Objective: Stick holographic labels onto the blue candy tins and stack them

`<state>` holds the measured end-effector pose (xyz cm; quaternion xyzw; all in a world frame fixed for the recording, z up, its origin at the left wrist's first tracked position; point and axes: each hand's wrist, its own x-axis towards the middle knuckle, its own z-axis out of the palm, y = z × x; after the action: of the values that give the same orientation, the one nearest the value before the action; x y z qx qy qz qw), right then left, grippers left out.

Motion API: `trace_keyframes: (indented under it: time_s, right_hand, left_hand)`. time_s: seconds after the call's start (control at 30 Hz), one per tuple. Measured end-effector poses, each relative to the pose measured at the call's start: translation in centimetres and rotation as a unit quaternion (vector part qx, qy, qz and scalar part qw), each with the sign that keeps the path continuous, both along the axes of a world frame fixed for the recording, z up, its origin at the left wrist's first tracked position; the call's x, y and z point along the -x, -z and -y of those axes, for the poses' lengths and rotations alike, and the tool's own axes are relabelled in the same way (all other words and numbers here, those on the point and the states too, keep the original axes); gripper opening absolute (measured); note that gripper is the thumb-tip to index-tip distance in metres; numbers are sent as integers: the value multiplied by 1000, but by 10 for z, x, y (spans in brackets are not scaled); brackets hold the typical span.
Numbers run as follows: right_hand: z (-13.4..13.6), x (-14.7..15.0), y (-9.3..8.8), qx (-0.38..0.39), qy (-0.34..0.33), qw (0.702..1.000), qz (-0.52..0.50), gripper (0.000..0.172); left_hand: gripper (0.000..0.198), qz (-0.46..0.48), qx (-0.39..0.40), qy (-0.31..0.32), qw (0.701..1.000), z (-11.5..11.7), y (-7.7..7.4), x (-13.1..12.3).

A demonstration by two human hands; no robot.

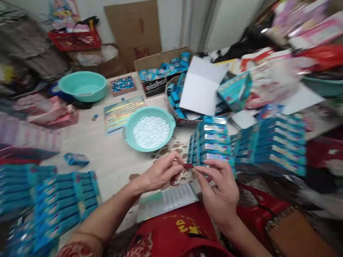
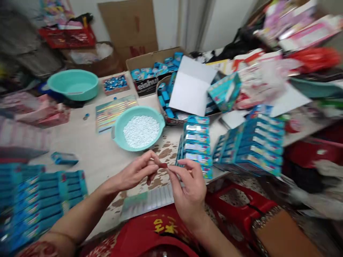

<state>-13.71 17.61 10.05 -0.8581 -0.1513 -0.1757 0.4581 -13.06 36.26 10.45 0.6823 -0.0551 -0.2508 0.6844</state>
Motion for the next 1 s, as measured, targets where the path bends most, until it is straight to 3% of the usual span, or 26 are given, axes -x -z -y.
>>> trace_keyframes:
  time_s: [0.1, 0.23, 0.47, 0.6, 0.8, 0.93, 1.0]
  right_hand:
    - [11, -31, -9, -33, 63, 996, -47, 8]
    - [28, -83, -17, -55, 87, 990, -102, 14]
    - [42, -169, 2, -87, 123, 979, -138, 14]
    - [42, -194, 19, -109, 135, 967, -186, 13]
    - [41, -196, 25, -241, 98, 919, -295, 25]
    - [44, -201, 20, -277, 170, 898, -296, 46]
    - [48, -205, 19, -308, 173, 875, -330, 51]
  left_hand:
    - [20, 31, -6, 30, 999, 11, -4, -40]
    - [15, 72, -5, 61, 995, 30, -11, -98]
    - [12, 66, -18, 23, 997, 50, -8, -175]
    - [16, 17, 4, 18, 1000, 53, 6, -194]
    - [27, -113, 140, 46, 983, 51, 38, -205]
    - [40, -187, 81, 40, 978, 55, 64, -207]
    - [43, -201, 39, 27, 978, 55, 74, -206]
